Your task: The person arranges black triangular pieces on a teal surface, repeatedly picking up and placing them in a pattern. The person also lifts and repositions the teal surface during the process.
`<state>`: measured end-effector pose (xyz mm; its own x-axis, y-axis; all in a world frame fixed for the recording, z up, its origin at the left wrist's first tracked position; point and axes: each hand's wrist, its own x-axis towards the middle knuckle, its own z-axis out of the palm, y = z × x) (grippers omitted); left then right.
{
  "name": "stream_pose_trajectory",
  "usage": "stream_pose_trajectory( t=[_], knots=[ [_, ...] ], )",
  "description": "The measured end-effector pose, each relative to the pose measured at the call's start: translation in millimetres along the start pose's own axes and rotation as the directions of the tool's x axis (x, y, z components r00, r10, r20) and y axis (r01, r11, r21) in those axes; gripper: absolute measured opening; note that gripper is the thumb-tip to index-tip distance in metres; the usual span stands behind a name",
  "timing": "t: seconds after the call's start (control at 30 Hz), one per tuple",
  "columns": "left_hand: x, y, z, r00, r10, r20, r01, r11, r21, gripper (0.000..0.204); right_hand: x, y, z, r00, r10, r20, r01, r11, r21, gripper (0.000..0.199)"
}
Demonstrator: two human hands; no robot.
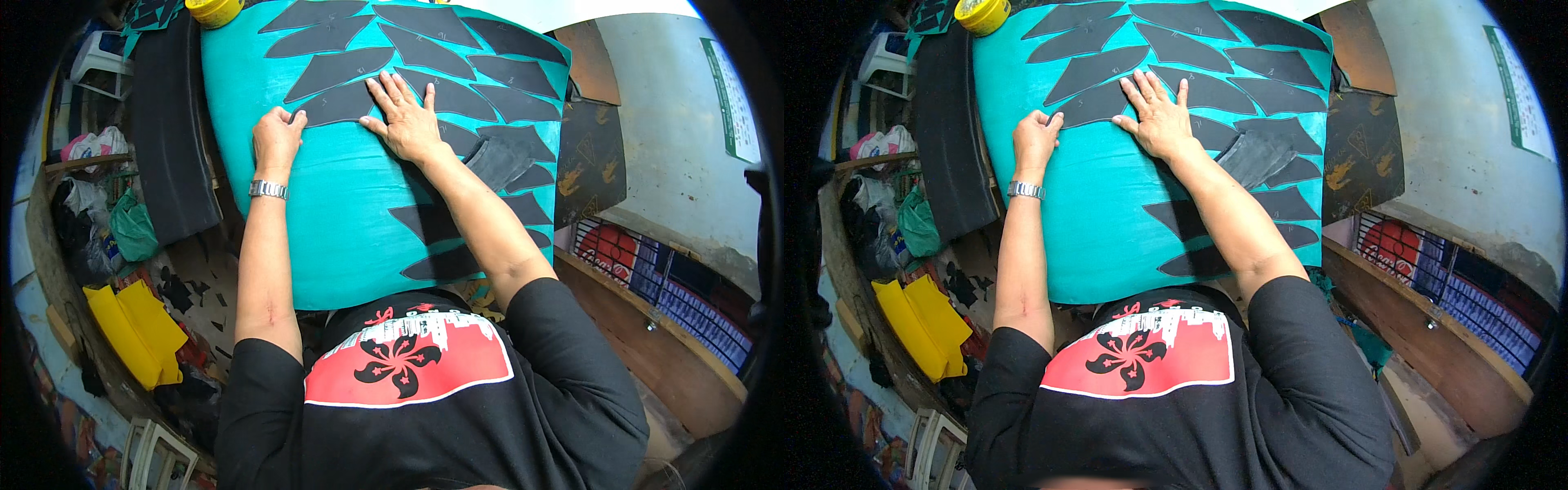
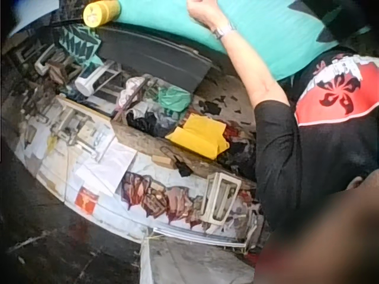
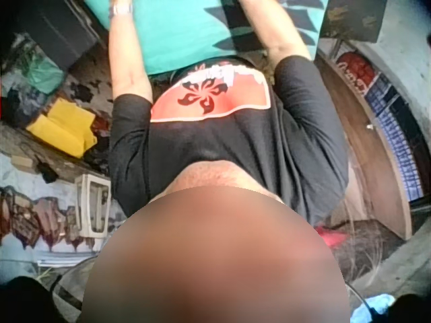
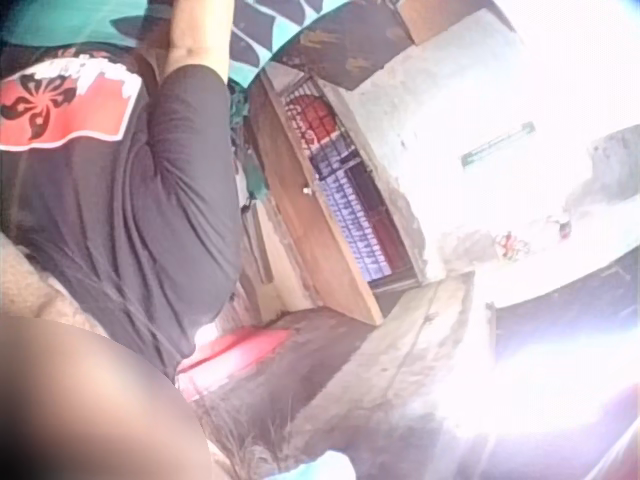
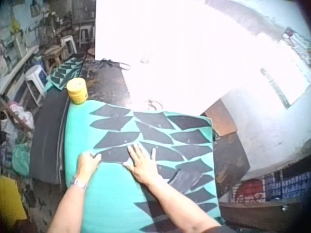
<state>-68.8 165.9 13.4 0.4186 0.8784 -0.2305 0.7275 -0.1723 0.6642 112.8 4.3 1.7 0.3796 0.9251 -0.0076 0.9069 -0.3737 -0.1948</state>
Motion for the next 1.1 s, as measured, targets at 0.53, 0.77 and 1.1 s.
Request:
stream_pose_trajectory(
  t=[0.53, 0.77, 1.1],
  knots=[
    [-30, 16, -11, 0.844, 0.536, -0.024, -0.499, 0.799, 0.336, 0.051, -83, 44, -79, 0.898, 0.319, -0.303, 0.013, 0.670, 0.743, 0.077],
    [-54, 10, 61, 0.848, 0.504, 0.166, -0.507, 0.677, 0.534, 0.077, -162, 76, -98, 0.932, 0.097, -0.349, 0.061, 0.908, 0.415, 0.042],
    [-106, 69, 48, 0.896, 0.443, -0.032, -0.424, 0.874, 0.239, 0.060, -182, 82, -75, 0.971, -0.061, -0.232, 0.128, 0.950, 0.286, 0.040]
  ],
)
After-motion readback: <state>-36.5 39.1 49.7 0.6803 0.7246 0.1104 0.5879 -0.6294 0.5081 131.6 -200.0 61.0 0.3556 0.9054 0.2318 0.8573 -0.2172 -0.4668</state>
